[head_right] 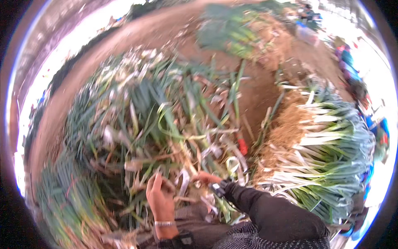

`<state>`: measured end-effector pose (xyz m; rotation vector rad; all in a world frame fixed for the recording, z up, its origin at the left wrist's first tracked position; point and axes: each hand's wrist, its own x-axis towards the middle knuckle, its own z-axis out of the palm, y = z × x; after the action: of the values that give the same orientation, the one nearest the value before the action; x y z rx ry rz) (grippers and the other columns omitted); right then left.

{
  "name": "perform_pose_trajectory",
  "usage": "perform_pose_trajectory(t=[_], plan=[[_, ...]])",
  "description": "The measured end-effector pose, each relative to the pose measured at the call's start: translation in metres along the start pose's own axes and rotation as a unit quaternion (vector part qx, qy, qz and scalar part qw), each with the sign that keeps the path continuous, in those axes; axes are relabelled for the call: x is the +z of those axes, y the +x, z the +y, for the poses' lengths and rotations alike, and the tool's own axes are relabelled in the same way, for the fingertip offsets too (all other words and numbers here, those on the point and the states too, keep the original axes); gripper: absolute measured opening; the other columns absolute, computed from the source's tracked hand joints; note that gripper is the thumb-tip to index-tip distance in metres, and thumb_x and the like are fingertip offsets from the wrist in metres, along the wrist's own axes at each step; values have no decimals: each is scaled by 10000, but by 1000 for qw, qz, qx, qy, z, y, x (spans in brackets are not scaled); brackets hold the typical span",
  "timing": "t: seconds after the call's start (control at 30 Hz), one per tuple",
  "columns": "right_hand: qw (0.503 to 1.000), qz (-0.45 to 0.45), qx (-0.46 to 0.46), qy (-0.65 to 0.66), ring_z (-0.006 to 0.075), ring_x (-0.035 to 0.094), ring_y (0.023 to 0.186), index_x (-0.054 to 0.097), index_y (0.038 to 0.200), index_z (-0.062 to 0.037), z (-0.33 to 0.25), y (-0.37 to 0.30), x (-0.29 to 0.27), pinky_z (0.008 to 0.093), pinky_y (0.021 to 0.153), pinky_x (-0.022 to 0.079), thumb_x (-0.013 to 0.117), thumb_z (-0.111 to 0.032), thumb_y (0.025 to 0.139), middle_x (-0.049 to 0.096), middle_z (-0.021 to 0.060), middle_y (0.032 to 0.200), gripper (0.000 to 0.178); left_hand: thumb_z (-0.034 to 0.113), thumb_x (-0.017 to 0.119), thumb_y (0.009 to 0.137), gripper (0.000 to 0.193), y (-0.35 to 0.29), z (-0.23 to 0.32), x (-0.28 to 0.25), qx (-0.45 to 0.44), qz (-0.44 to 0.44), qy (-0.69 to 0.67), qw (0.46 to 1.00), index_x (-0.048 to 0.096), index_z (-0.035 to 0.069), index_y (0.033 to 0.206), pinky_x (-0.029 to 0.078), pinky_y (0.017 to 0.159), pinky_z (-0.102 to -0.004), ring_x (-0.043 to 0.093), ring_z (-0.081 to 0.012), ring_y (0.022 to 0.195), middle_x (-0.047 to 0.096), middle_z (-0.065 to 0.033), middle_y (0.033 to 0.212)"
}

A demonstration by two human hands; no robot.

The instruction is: Trimming the roots and peeling the outer layers of harvested leeks to prepare them for packing.

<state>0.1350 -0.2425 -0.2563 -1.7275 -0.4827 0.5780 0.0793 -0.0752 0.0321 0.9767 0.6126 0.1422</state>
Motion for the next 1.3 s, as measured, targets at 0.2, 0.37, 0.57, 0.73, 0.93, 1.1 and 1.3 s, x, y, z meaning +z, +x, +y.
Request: perform_pose_trajectory(t=[0.2,0.37,0.57,0.73,0.93,1.1,1.3], plan=[[970,42,112,214,184,575,970,600,1128,30,-95,-26,-5,318,830,453,685,-266,808,603,83,1101,444,128,606,922,43,-6,-5,-14,-15,5,-17,1000,589,88,926,399,489,-228,506,-94,565,582,2,715],[976,107,185,50,237,605,967,462,1302,81,-152,-70,-17,329,863,476,682,-224,762,623,217,1107,658,151,617,917,55,6,-11,-41,-4,44,23,999,591,104,905,384,478,-233,502,-94,568,586,6,722],[991,110,71,-30,277,516,1204,331,1373,151,-177,-155,-18,333,1006,409,654,-248,814,493,273,1327,758,194,621,914,88,12,-10,-80,-5,44,-5,999,596,115,885,385,512,-262,530,-104,617,605,14,750],[991,91,42,-90,308,475,1255,276,1429,88,-194,-215,-21,329,1053,363,674,-239,829,468,288,1342,791,228,642,914,170,0,-8,-69,78,-43,-22,996,635,91,1016,422,593,-271,574,-116,697,651,-1,833],[999,13,-22,-46,247,514,1193,280,1465,6,-202,-247,-4,320,1001,388,669,-236,847,520,216,1307,769,273,588,956,349,-5,-11,-57,85,-144,-58,984,583,20,1197,496,728,-296,632,-205,942,639,-73,1123],[990,-60,-78,-104,279,613,992,263,1478,-21,-182,-241,7,353,883,450,684,-201,836,609,213,1097,788,158,606,939,283,5,-13,-75,112,-112,-27,987,550,34,1187,543,734,-311,654,-221,905,651,-84,1047],[980,-122,58,-143,299,615,896,347,1423,-60,-168,-178,8,373,773,457,666,-259,838,622,165,992,695,105,662,893,275,-7,-4,-77,111,-55,-46,991,562,63,1145,549,724,-328,662,-204,845,660,-71,980]])
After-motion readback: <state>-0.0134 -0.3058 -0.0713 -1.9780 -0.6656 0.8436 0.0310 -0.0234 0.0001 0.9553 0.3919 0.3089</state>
